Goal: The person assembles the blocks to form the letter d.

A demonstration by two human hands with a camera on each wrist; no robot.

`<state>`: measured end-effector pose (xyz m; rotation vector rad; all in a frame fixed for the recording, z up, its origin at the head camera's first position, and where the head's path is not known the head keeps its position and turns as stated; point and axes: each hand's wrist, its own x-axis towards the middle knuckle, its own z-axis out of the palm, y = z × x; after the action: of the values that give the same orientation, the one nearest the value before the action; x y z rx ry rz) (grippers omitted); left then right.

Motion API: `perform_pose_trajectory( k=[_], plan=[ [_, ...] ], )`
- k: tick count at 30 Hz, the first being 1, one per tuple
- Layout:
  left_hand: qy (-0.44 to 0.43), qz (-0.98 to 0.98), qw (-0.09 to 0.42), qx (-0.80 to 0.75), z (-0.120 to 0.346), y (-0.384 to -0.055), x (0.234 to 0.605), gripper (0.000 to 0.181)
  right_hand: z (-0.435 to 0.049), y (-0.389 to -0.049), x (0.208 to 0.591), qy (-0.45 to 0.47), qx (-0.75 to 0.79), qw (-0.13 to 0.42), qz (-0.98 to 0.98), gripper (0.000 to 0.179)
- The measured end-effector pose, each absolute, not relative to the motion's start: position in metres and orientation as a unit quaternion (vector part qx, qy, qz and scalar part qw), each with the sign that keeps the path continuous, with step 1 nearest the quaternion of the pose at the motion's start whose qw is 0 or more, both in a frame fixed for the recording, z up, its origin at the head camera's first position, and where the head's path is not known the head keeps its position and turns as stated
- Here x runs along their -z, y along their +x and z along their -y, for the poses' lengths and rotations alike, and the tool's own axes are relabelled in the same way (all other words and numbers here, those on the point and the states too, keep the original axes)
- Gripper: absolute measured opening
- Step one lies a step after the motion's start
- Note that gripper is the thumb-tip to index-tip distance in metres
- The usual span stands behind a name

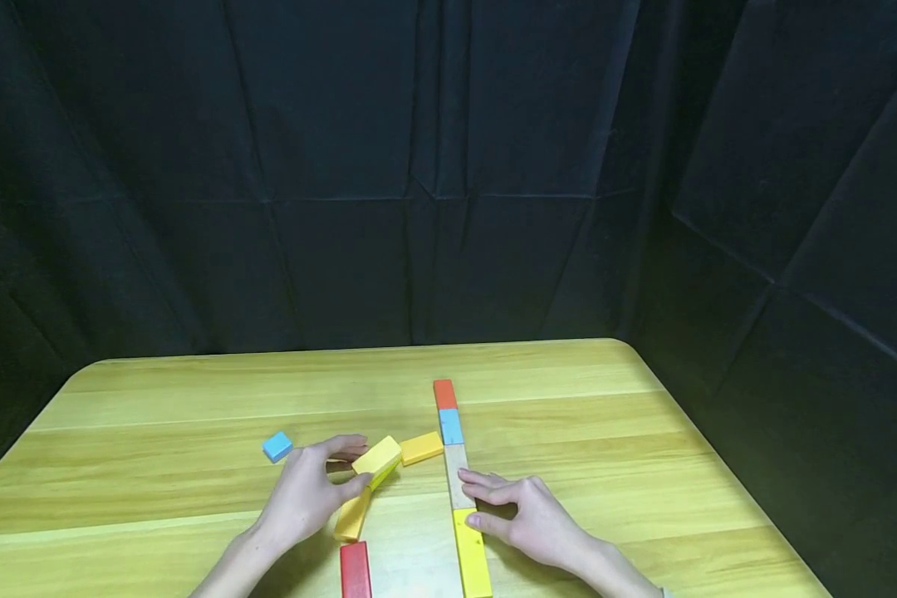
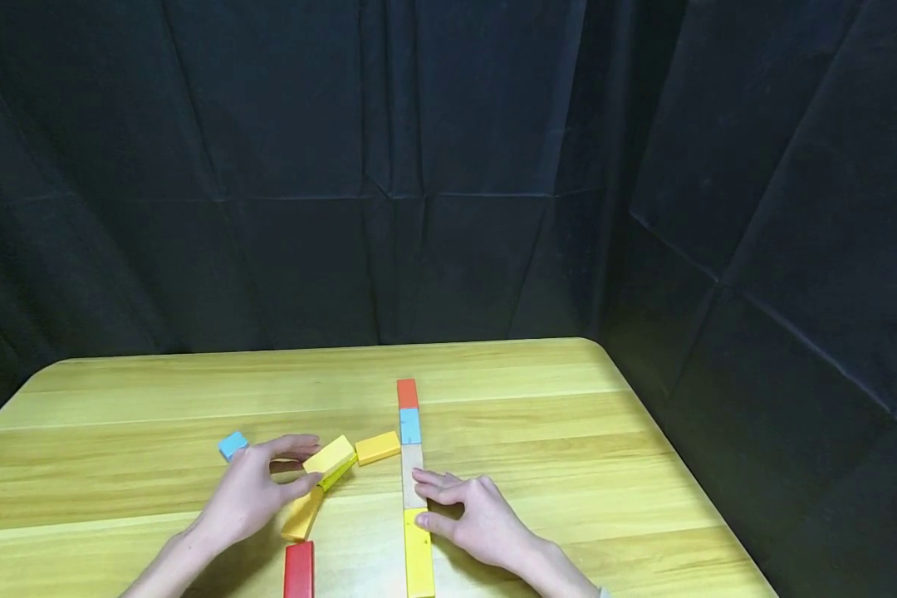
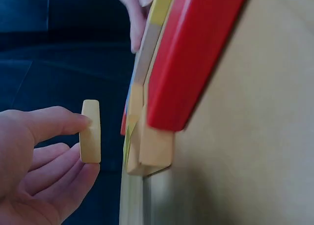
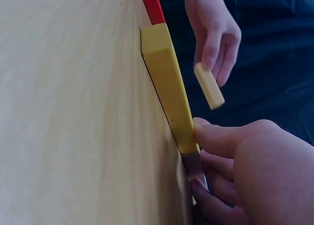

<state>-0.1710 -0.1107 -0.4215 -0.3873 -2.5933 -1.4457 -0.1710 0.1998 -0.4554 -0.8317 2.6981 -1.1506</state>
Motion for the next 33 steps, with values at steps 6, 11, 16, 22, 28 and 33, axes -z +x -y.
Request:
perform_pose_trajectory(
  k=[6, 11, 16, 22, 28, 33],
  plan=[
    [-0.170, 0.874, 0.067, 0.450, 0.113, -0.147, 0.426, 0.037, -0.200, -0.171, 0.455, -0.273, 0.376, 0.049, -0.884, 0.053],
    [-0.218, 0.868, 0.041, 0.444, 0.114, -0.132, 0.428, 0.034, -0.199, -0.170, 0.456, -0.275, 0.379, 0.054, -0.882, 0.054],
    [-0.268, 0.855, 0.002, 0.444, 0.116, -0.123, 0.432, 0.033, -0.199, -0.170, 0.456, -0.275, 0.379, 0.049, -0.882, 0.054],
    [-0.360, 0.833, 0.015, 0.419, 0.119, -0.117, 0.441, 0.030, -0.199, -0.171, 0.455, -0.278, 0.379, 0.047, -0.881, 0.052],
    [-0.447, 0.802, 0.090, 0.387, 0.117, -0.113, 0.450, 0.033, -0.199, -0.170, 0.454, -0.272, 0.384, 0.055, -0.881, 0.053],
    [-0.489, 0.784, 0.143, 0.354, 0.113, -0.111, 0.456, 0.025, -0.200, -0.169, 0.455, -0.270, 0.384, 0.055, -0.881, 0.053]
  ],
)
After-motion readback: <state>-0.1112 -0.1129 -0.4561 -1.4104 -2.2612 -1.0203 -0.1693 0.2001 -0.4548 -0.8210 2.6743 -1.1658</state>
